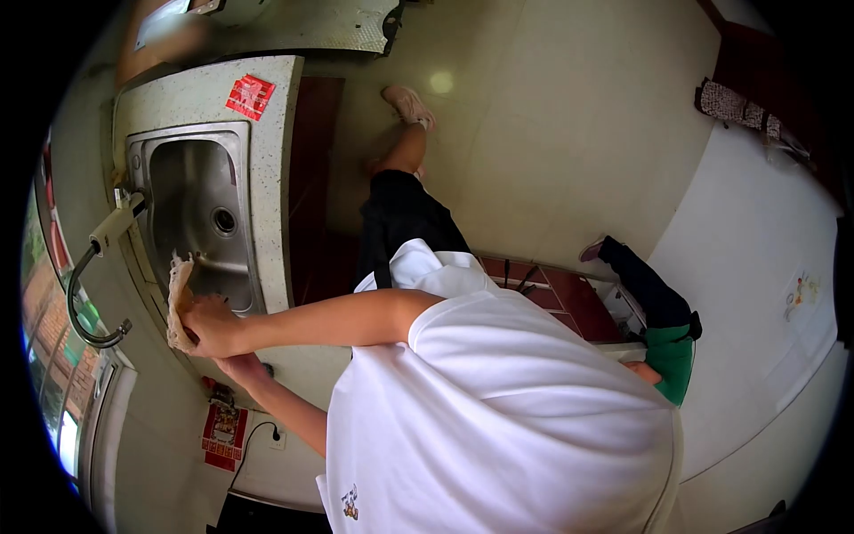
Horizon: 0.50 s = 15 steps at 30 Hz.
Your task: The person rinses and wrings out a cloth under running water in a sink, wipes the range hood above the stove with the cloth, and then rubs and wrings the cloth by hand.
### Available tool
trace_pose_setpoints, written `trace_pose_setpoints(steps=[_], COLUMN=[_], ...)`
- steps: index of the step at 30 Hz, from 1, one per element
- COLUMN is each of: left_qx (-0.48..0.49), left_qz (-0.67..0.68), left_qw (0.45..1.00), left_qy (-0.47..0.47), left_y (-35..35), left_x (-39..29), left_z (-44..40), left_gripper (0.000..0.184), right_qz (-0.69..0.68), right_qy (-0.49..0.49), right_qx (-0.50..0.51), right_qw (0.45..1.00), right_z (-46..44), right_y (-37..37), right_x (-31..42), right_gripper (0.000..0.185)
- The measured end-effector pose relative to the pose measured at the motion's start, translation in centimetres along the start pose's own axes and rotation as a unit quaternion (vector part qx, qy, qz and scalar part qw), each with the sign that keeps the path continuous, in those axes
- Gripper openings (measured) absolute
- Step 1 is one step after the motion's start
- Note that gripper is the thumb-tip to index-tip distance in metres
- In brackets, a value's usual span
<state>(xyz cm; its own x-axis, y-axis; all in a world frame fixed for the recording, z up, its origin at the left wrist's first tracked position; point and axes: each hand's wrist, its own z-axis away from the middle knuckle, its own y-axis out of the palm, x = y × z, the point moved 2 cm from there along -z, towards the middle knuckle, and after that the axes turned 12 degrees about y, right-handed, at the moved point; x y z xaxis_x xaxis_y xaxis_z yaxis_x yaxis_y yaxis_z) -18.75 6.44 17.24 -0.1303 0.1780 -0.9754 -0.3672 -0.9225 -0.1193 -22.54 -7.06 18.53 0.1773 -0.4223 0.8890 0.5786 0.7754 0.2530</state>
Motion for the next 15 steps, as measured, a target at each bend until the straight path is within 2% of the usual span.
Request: trace_pose_setpoints(steps=[1,3,4,6,7,9,10,12,13,14,15], left_qx=[-0.023,-0.02,-0.019,-0.022,-0.023,-0.023,-0.023,-0.019,-0.018,-0.019,-0.02], left_qz=[0.016,0.025,0.03,0.032,0.032,0.026,0.022,0.019,0.02,0.02,0.022], left_qw=[0.999,0.999,0.999,0.999,0.999,0.999,0.999,0.999,0.999,0.999,0.999], left_qy=[-0.025,-0.029,-0.033,-0.033,-0.033,-0.032,-0.031,-0.032,-0.033,-0.031,-0.034], left_y=[0.2,-0.5,-0.9,-1.4,-1.5,-1.7,-1.8,-1.7,-1.6,-1.5,-1.6], left_x=[0.2,1.1,1.5,1.9,2.1,2.0,2.0,2.1,2.2,2.4,2.5], left_z=[0.4,0.2,0.2,-0.1,0.0,-0.1,-0.1,-0.3,-0.4,-0.5,-0.5], left_gripper=[0.049,0.053,0.058,0.058,0.059,0.059,0.059,0.06,0.06,0.06,0.06], right_qz=[0.001,0.066,0.067,-0.011,-0.012,-0.008,-0.01,0.033,0.012,0.015,0.013], right_qy=[0.0,-0.074,-0.073,-0.102,-0.102,-0.006,-0.004,0.006,-0.008,-0.006,-0.026], right_qx=[-0.001,-0.139,-0.139,-0.076,-0.076,-0.042,-0.043,0.027,0.101,0.099,0.055], right_qw=[1.0,0.985,0.985,0.992,0.992,0.999,0.999,0.999,0.995,0.995,0.998], right_z=[0.1,0.9,1.0,1.2,1.7,2.9,2.9,2.3,1.7,1.4,1.5], right_y=[0.5,1.4,1.8,1.9,1.8,1.5,1.9,3.1,3.6,4.3,5.3], right_x=[-0.2,-0.8,-1.3,-1.2,-0.8,0.0,-0.1,-0.5,-0.7,-1.0,-1.1], right_gripper=[0.032,0.026,0.026,0.029,0.029,0.031,0.031,0.031,0.029,0.029,0.026])
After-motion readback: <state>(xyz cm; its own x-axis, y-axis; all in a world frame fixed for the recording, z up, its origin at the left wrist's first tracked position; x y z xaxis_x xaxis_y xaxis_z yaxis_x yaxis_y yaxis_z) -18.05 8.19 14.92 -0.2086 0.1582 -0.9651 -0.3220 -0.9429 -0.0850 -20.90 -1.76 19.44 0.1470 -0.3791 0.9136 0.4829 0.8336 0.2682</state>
